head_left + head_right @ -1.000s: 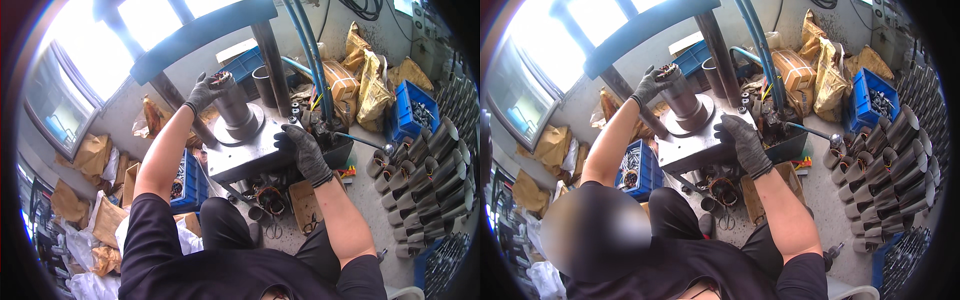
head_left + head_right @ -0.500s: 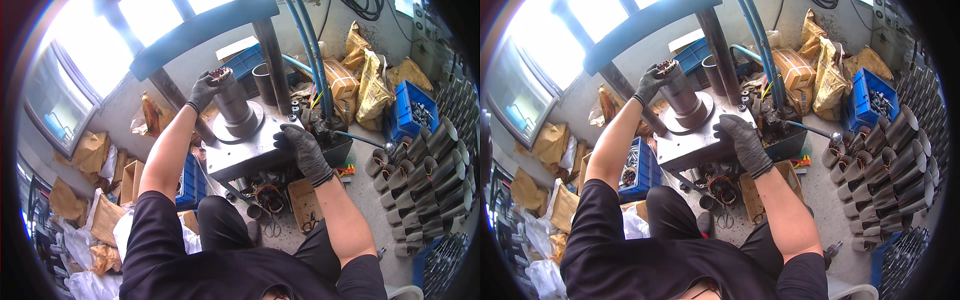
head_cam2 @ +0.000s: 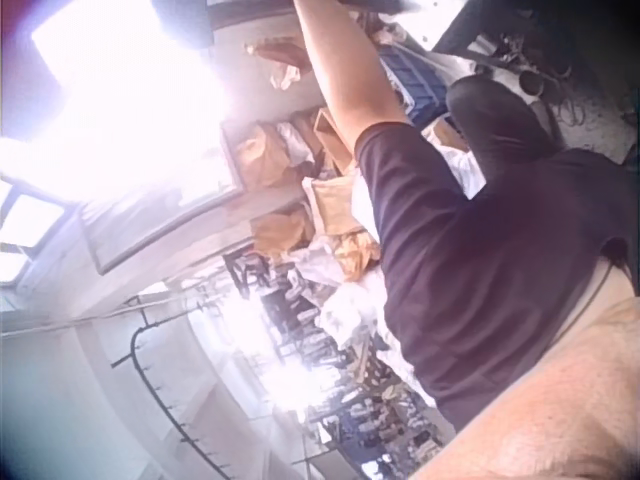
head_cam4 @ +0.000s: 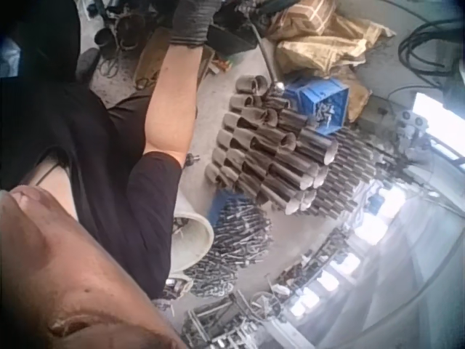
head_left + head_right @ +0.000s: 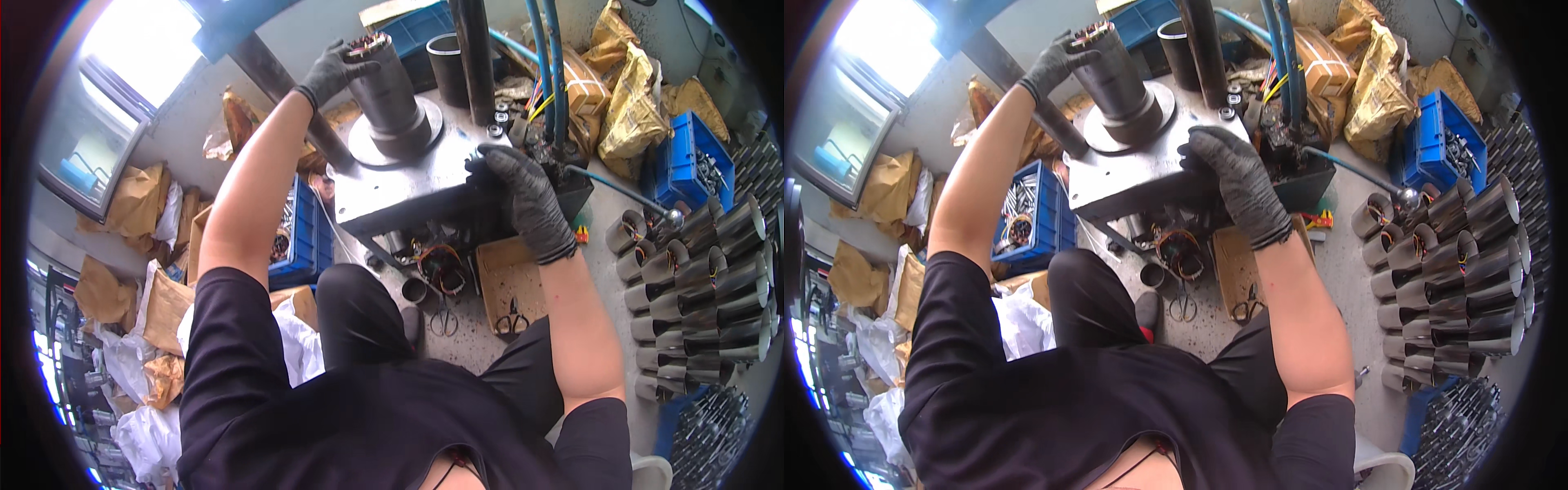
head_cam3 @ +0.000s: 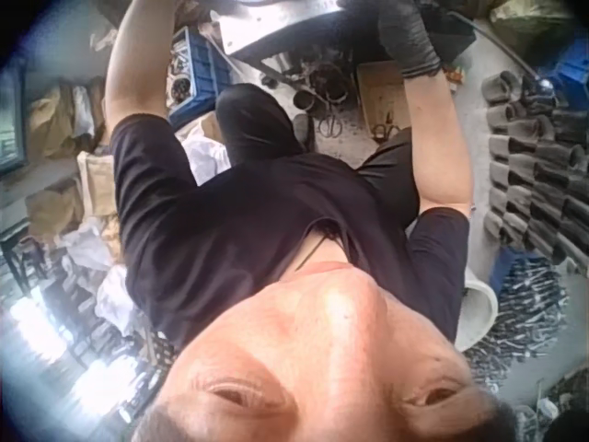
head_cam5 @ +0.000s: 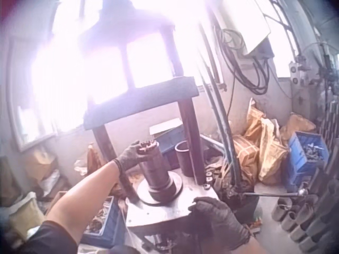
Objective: Assemble electrical motor stator components and press them into metal casings using a hydraulic press.
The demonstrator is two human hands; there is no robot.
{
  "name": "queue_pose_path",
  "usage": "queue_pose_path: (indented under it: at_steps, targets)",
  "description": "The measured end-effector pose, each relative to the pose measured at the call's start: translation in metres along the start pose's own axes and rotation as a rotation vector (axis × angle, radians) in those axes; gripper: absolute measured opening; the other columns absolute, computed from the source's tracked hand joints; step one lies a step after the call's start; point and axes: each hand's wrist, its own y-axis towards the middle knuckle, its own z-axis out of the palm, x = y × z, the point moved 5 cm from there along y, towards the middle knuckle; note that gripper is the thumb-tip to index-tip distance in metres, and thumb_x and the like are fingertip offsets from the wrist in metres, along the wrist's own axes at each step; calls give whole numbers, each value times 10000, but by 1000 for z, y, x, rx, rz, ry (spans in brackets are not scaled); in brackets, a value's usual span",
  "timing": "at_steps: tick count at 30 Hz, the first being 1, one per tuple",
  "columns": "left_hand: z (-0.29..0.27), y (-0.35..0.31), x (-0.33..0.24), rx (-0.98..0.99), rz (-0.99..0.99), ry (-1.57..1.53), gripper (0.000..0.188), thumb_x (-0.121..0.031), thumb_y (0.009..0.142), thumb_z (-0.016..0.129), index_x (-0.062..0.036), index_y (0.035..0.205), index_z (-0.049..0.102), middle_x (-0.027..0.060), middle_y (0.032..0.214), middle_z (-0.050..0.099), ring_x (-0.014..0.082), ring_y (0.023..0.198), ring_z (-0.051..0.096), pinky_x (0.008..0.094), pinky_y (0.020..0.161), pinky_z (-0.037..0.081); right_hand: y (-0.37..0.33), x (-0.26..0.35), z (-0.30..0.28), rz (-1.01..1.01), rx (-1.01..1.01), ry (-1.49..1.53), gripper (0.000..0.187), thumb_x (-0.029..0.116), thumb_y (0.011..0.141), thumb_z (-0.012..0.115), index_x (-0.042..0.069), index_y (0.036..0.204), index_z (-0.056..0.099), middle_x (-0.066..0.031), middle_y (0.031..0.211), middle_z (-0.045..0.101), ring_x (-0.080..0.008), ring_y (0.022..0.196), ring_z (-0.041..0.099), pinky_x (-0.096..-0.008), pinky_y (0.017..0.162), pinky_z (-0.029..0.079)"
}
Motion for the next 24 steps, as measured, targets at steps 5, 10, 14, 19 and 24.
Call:
queue_pose_path:
  at_steps: [5,10,14,19,24]
  targets:
    - [6,-5,-31,40,-120,42,553,-304,837,834,-119,1332,674,114,1213,705,263,1077,701,344,980,552,-7,5,-2,14,-23,-116,327,236,996,703,11,1232,672,-96,1047,747,-160,945,700,-306,913,558]
    - [-6,-22,-74,-14,53,-558,491,-47,793,793,-36,1279,725,34,1174,758,87,1066,651,265,967,529,-14,9,2,3,17,-221,321,224,993,697,12,1235,697,-83,1045,753,-157,983,701,-287,934,528]
    - [-11,-29,-72,-30,-63,-220,503,-92,803,785,-94,1302,725,58,1205,758,97,1085,659,261,967,534,-18,11,-3,-34,59,-348,339,243,974,714,15,1224,714,-71,1082,746,-134,1049,675,-286,973,505]
    - [-11,-20,-45,104,85,21,558,-378,918,739,-138,1412,639,144,1336,697,297,1338,583,397,1156,427,-21,13,-28,-202,45,-720,399,297,956,725,9,1233,723,-75,1117,731,-136,1074,648,-287,991,489]
    - [-50,-81,-43,-333,-194,-169,611,-440,967,685,-108,1464,555,186,1425,615,362,1354,538,426,1172,394,-32,18,-48,-304,201,-1125,409,259,950,723,11,1273,688,-74,1178,701,-198,1064,670,-307,994,499]
